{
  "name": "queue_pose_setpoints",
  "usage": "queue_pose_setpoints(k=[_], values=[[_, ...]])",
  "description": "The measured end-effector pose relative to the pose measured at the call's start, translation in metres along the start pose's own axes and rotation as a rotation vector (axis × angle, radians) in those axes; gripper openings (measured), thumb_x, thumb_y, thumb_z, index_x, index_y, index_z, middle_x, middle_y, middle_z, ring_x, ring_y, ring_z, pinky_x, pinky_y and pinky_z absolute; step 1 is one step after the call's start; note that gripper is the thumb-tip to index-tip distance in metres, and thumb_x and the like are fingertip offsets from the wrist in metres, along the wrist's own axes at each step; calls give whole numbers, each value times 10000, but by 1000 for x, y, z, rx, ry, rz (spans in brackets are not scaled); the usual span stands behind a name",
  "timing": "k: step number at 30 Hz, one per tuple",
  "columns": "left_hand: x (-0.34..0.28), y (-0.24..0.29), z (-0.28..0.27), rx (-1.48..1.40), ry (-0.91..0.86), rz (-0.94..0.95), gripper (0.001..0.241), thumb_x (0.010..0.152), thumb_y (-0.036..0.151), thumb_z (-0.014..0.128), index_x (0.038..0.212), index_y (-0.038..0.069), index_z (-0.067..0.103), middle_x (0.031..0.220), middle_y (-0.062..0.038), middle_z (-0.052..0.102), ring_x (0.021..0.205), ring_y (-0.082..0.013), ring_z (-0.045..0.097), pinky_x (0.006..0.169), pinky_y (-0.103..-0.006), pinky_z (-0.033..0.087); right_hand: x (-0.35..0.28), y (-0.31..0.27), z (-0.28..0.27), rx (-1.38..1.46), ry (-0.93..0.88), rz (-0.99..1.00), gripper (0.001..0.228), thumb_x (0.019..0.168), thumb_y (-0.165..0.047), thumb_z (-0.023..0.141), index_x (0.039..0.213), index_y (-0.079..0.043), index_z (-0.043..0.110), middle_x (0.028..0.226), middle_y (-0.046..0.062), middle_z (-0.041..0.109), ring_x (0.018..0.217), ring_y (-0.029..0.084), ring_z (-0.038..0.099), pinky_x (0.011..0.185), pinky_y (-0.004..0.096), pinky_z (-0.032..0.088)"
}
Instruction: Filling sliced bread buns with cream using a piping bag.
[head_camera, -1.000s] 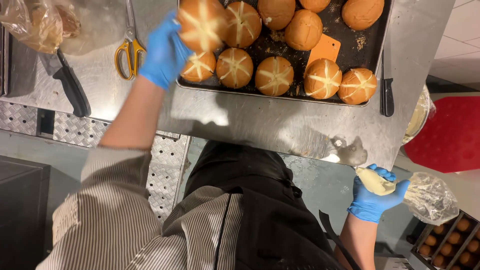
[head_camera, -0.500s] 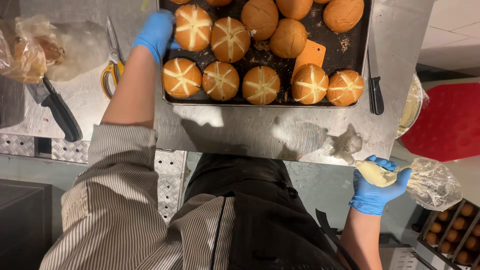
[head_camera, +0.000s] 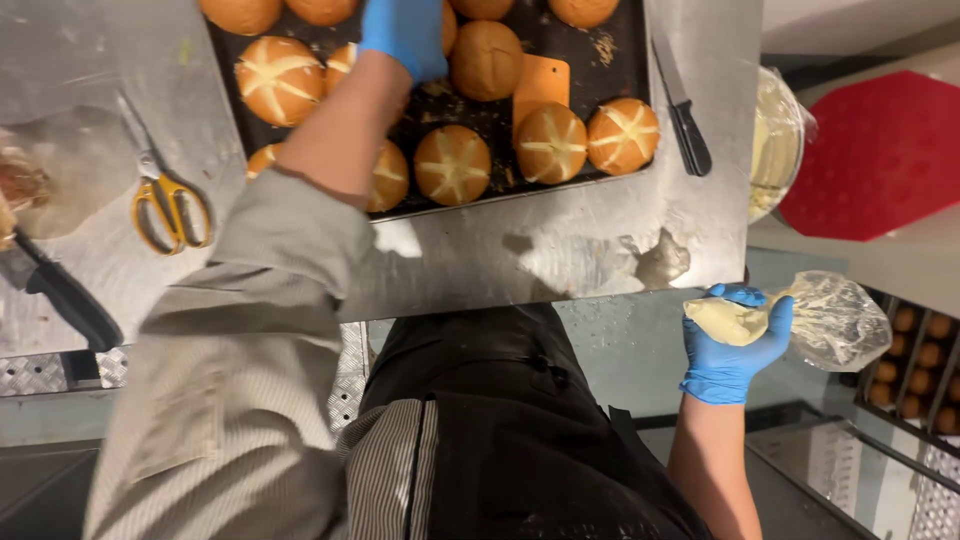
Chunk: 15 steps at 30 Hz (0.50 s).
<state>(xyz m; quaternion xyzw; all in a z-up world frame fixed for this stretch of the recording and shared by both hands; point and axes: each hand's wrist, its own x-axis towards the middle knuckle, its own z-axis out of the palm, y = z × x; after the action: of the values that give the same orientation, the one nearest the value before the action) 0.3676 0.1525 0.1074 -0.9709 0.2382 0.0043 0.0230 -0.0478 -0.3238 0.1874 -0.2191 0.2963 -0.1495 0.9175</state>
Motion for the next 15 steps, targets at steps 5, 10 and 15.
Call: queue_pose_setpoints(k=[5, 10, 15], values=[[-71, 42, -148, -382, 3, 22, 405, 843, 309, 729, 1121, 14, 721, 1026, -246, 705, 905, -410, 677, 780, -520, 548, -27, 10, 53, 50, 57, -60, 444, 949, -506, 652, 1001, -66, 626, 964, 96, 666, 948, 249, 634, 965, 407, 525], [-166, 156, -149, -219, 133, 435, 788, 707, 345, 749, 1406, 45, 540, 1352, -185, 565, 1135, -357, 579, 910, -461, 510, -26, 28, 66, 91, 7, 75, 371, 1029, -416, 623, 1126, -59, 659, 1067, 77, 658, 1068, 236, 632, 1069, 435, 506], [-227, 236, -41, -394, 42, 439, 667, 880, 158, 695, 1506, 64, 486, 1350, -127, 548, 1253, -346, 531, 1089, -433, 444, -13, 48, 89, -26, -112, 177, 258, 1000, -300, 650, 1044, -46, 637, 1058, 101, 654, 1061, 262, 630, 1094, 433, 499]])
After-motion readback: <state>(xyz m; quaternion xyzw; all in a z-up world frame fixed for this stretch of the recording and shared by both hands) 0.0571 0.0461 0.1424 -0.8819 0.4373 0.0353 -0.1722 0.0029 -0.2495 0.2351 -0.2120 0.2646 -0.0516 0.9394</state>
